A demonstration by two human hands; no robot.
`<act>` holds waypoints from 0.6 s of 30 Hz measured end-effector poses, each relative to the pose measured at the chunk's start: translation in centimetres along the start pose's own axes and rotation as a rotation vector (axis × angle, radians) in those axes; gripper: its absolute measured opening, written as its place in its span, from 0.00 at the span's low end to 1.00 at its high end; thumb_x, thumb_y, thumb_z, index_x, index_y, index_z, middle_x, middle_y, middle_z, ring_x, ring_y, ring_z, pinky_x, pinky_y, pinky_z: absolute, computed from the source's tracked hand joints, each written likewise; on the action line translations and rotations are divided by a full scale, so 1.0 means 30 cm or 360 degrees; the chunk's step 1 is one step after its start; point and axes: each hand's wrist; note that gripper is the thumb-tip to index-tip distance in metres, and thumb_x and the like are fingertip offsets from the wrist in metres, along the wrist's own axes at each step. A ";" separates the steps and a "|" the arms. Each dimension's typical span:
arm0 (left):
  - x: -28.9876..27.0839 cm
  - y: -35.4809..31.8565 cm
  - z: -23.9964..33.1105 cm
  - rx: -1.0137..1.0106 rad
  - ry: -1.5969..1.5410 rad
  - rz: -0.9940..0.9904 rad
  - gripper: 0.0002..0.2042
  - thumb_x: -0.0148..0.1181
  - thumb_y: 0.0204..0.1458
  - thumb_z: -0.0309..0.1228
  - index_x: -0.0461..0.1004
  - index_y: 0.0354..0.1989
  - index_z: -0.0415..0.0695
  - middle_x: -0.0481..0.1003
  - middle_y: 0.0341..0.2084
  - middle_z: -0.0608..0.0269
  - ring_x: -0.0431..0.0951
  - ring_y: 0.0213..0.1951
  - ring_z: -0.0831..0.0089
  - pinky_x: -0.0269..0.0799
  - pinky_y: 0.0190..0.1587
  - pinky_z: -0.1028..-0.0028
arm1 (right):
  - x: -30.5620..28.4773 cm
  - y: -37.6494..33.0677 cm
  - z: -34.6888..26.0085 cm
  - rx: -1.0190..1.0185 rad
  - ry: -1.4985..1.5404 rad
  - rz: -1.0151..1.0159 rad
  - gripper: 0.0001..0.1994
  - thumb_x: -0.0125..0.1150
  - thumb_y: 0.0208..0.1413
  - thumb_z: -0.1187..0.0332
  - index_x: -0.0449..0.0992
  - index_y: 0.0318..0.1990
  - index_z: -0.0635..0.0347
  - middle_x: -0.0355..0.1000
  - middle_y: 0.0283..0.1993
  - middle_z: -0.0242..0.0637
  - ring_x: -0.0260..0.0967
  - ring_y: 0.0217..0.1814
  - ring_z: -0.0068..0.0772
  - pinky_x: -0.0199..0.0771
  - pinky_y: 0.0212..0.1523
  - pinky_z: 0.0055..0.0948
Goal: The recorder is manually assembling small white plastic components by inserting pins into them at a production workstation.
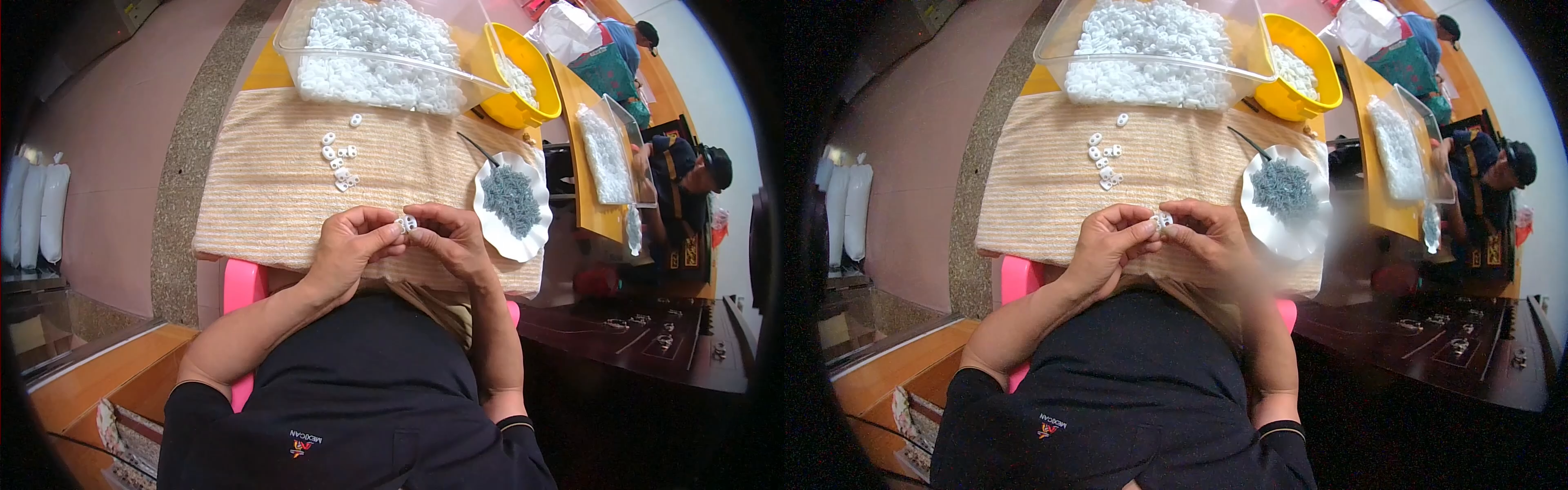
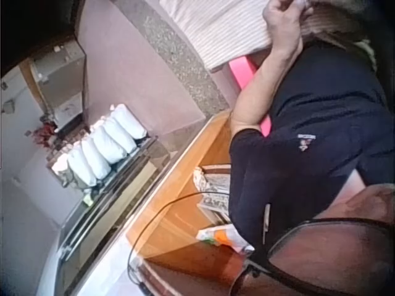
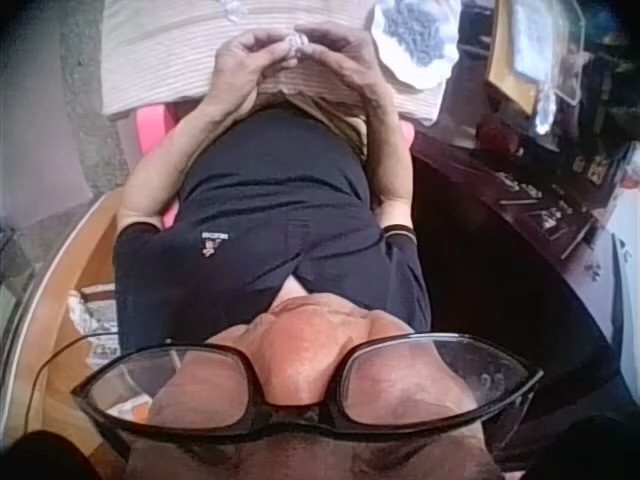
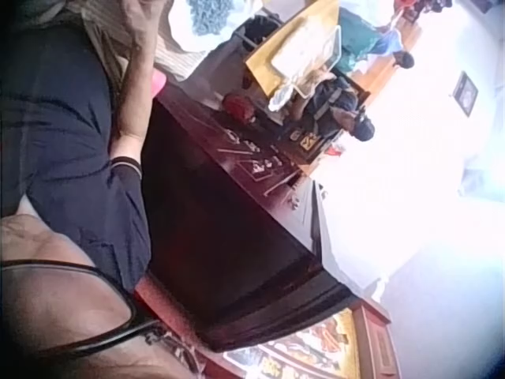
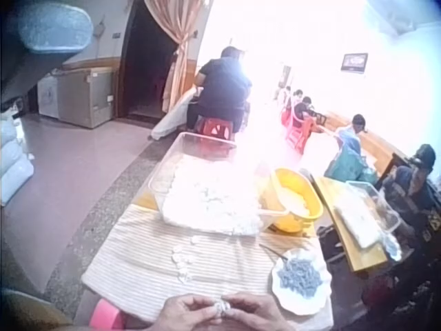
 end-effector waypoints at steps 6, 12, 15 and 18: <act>-0.002 0.000 0.003 -0.0037 -0.0039 -0.0035 0.06 0.59 0.56 0.23 0.73 0.41 0.37 0.78 0.34 0.59 0.80 0.34 0.75 0.80 0.40 0.78 | 0.005 -0.003 -0.011 0.0002 0.0078 0.0001 0.14 0.63 0.55 0.77 0.75 0.50 0.69 0.77 0.41 0.35 0.73 0.43 0.21 0.74 0.45 0.20; -0.003 0.005 0.002 -0.0102 -0.0193 -0.0110 0.07 0.58 0.56 0.22 0.73 0.43 0.39 0.78 0.35 0.59 0.80 0.35 0.74 0.81 0.40 0.76 | 0.000 -0.009 -0.013 -0.0047 0.0039 -0.0021 0.15 0.63 0.55 0.77 0.74 0.50 0.70 0.77 0.42 0.35 0.73 0.43 0.21 0.74 0.45 0.21; -0.012 0.009 -0.001 -0.0144 -0.0261 -0.0170 0.08 0.58 0.56 0.22 0.72 0.43 0.40 0.78 0.35 0.58 0.80 0.35 0.73 0.81 0.41 0.74 | 0.003 -0.013 -0.013 -0.0086 0.0038 -0.0009 0.14 0.63 0.55 0.77 0.74 0.50 0.70 0.75 0.43 0.35 0.72 0.44 0.21 0.73 0.46 0.21; -0.018 0.012 -0.003 -0.0188 -0.0305 -0.0218 0.08 0.58 0.57 0.23 0.72 0.44 0.41 0.78 0.36 0.59 0.80 0.36 0.73 0.81 0.42 0.74 | 0.007 -0.012 -0.011 -0.0132 0.0164 -0.0026 0.14 0.63 0.55 0.77 0.75 0.50 0.69 0.72 0.44 0.35 0.71 0.46 0.23 0.71 0.47 0.21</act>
Point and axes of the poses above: each hand's wrist, its own y-axis towards the middle knuckle, its own x-axis out of the palm, z = x × y
